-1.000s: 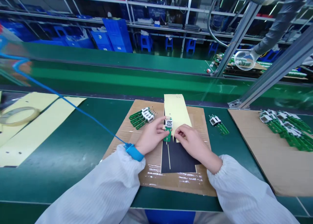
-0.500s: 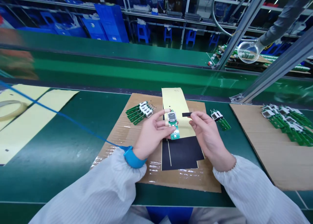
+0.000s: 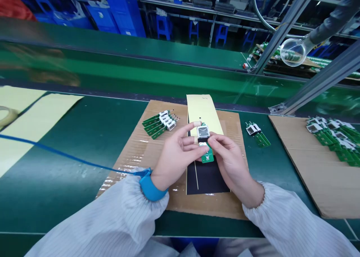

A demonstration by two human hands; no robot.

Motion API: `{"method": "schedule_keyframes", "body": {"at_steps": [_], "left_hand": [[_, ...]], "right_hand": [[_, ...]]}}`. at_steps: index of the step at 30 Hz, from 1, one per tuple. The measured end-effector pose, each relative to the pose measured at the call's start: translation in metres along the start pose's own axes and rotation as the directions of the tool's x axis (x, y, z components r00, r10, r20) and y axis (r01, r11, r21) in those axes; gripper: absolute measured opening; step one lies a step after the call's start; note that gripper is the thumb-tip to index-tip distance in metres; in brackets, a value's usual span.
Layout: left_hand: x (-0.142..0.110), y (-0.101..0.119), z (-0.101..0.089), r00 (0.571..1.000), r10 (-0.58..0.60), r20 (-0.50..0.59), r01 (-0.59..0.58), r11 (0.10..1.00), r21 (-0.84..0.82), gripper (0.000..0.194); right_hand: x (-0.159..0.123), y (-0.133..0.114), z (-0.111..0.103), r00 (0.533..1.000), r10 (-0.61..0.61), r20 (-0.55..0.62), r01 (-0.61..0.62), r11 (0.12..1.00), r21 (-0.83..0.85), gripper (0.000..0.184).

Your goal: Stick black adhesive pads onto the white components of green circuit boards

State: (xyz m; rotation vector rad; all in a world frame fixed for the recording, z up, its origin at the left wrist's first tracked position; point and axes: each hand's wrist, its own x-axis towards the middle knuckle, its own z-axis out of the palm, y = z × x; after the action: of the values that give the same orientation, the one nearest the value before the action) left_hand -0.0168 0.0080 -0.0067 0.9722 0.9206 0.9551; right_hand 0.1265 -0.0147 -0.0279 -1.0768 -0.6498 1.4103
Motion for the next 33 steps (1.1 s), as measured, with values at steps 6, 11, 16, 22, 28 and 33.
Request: {"method": "schedule_keyframes", "body": {"at_steps": [6,11,16,22,28,33], "left_hand": [[-0.0011,0.0038,0.0029,1.0,-0.011,-0.002,0.011,1.0,-0.02,0.078],[-0.0012,0.003,0.0037,1.0,-0.002,-0.01,0.002,1.0,0.001,0.078],[-0.0026,0.0038,0.0035,1.0,0.004,-0.017,-0.003,1.0,0.023,0.073],[-0.004,0.0059,0.0052,0.999,0.017,-0.037,-0.017,1.0,0.001,0.064],[-0.0039,0.0088,0.0062,0.996,0.068,-0.06,-0.068,0.998,0.002,0.057],[-0.0023,0.0064,0.0051,0.993,0.088,-0.081,-0.087,0.996,0.019,0.056]], "right_hand": [[-0.0004,0.0006,0.0017,0.999,-0.007,-0.046,0.008,1.0,0.016,0.018],[-0.0023,0.0012,0.0024,0.998,-0.026,-0.063,0.028,0.999,0.035,0.017],[-0.005,-0.0017,0.0049,0.996,-0.034,-0.081,0.036,0.999,0.025,0.017],[-0.0086,-0.0012,0.0089,0.996,-0.032,-0.08,0.034,0.999,0.021,0.016],[-0.0086,-0.0016,0.0094,0.989,-0.144,-0.031,0.143,0.989,-0.02,0.009],[-0.0084,-0.0048,0.0097,0.976,-0.215,-0.045,0.206,0.968,-0.146,0.008]]}}
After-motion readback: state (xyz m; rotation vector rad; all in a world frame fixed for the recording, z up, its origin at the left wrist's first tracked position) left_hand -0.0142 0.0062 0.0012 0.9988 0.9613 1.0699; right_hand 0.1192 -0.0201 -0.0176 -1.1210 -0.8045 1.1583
